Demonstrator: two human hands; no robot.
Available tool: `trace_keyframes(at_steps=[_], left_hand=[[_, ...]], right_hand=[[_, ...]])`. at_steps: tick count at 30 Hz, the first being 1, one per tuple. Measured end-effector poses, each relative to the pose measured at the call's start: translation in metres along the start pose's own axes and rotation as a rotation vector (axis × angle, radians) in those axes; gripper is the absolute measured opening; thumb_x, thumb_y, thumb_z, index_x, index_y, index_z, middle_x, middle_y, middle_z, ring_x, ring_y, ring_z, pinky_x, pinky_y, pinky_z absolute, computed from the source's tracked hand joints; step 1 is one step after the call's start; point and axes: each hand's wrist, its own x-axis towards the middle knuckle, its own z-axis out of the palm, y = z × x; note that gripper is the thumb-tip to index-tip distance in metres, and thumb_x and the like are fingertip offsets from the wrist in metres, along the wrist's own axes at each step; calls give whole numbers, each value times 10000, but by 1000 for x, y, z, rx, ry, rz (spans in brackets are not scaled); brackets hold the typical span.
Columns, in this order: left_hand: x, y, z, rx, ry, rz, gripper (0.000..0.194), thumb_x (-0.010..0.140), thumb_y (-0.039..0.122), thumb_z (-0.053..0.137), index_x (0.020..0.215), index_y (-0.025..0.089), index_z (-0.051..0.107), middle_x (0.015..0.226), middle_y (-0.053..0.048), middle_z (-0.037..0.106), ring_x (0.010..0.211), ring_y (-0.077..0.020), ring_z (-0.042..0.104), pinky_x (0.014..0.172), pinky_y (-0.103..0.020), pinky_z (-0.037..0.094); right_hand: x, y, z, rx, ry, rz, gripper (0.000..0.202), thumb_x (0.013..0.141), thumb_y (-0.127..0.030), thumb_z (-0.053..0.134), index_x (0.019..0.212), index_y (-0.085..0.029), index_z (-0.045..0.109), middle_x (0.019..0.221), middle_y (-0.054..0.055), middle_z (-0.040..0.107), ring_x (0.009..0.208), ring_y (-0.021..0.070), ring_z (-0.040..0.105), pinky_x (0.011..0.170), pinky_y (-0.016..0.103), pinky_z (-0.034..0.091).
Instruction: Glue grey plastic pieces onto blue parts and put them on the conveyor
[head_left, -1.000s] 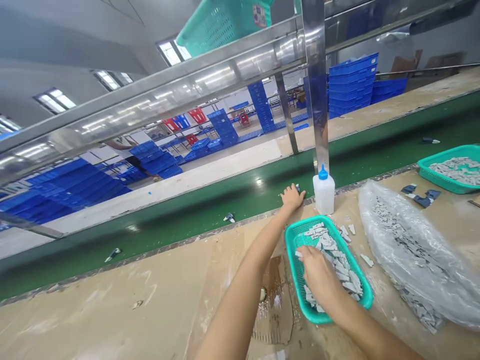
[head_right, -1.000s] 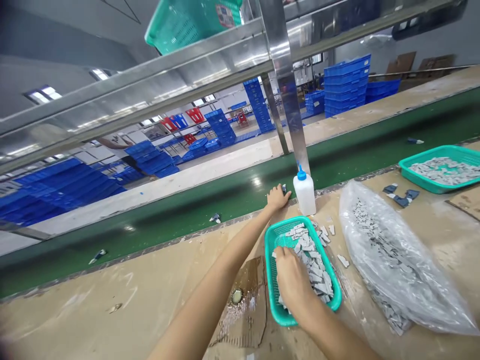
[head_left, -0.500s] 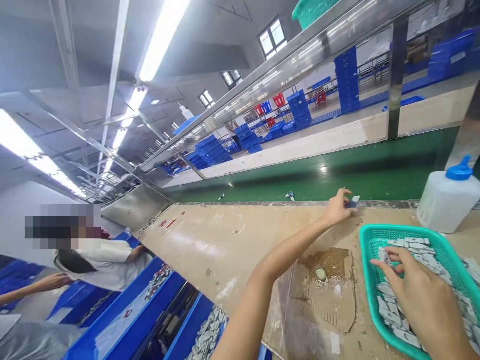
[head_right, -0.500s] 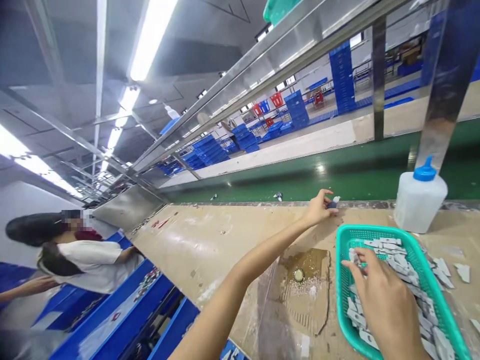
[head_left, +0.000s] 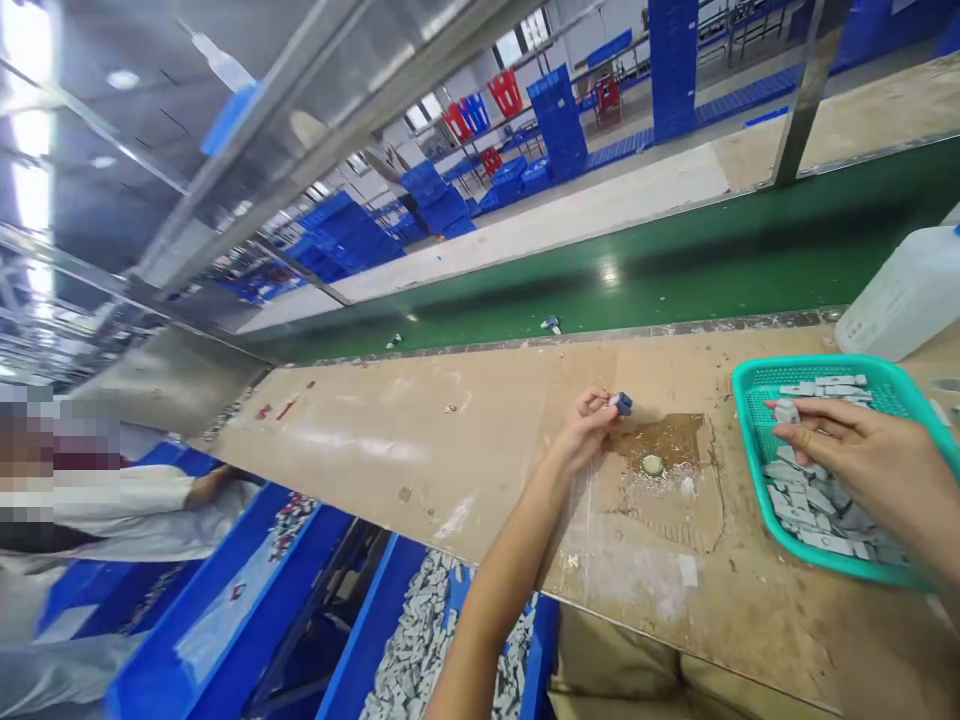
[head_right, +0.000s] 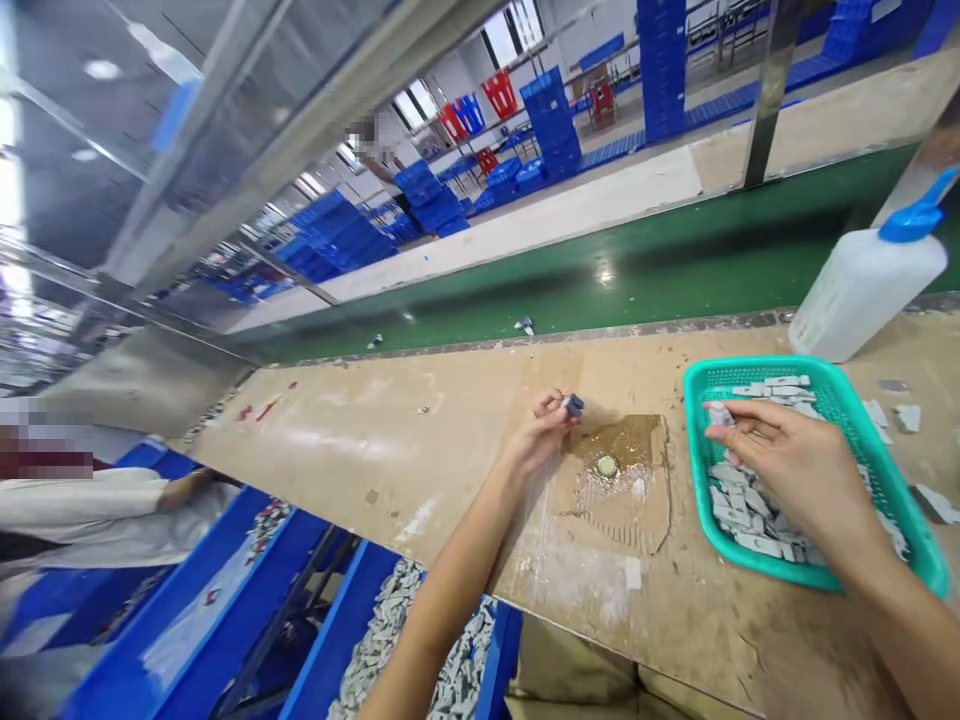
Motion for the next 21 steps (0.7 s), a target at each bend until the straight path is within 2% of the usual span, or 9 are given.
trace_keyframes(at_steps=[2,5,8,11,14,16,18,19,21], left_hand=[[0,-2,-3,-94,-22,-13,488,547,283,932,930,177,647,871,-13,653,775,-127,634,813,-269,503],[-2,-5,0,-172,-73,-38,522,625,286,914,1080,151,697,882,-26,657,838,-138,667,916,-280,507],[-8,-13,9,-194,-115,-24,526,585,363,950,1017,144,743,907,-34,678,853,-150,688,939,-302,522],[-16,-20,21,-191,-160,-30,524,557,396,959,970,145,758,942,-60,710,856,-181,699,943,-364,533],[-20,-21,26,-204,-170,-40,528,532,376,969,961,146,763,956,-71,724,832,-163,683,927,-358,532],[-19,-19,25,-246,-163,-30,537,523,357,975,968,145,762,934,-68,724,823,-156,680,919,-344,533],[-16,-15,22,-299,-164,-15,525,558,321,966,999,135,753,898,-70,718,841,-169,691,940,-347,532],[-14,-13,21,-328,-159,-6,489,595,284,951,1011,128,746,892,-72,715,862,-176,696,963,-353,529],[-12,-9,18,-404,-140,-1,371,683,187,889,1013,124,731,902,-71,709,913,-187,702,1007,-367,524]], right_hand=[[-1,-3,2,91,-39,13,488,515,-532,856,852,-207,718,783,81,730,678,225,658,597,348,543],[-4,-12,7,195,-127,-7,485,536,-565,887,815,-208,712,889,90,753,740,228,699,638,350,593],[-7,-25,16,182,-274,-9,485,594,-610,864,787,-187,726,853,95,755,682,210,703,603,332,598],[-10,-34,32,141,-361,-38,537,642,-642,829,881,-165,764,778,83,744,634,189,683,613,336,601],[-13,-36,49,102,-417,-111,562,713,-645,781,996,-159,773,813,88,744,654,188,680,642,355,610],[-17,-34,58,94,-441,-139,603,762,-605,761,1173,-166,722,800,65,724,654,186,682,627,349,613],[-21,-30,63,104,-429,-154,656,799,-528,759,1347,-202,605,757,13,677,622,171,670,571,314,600],[-24,-28,64,111,-413,-163,648,814,-487,757,1377,-228,567,740,-11,648,604,162,660,543,293,588],[-27,-25,62,101,-399,-189,524,829,-434,751,1302,-263,604,722,-33,607,577,144,638,501,258,561]])
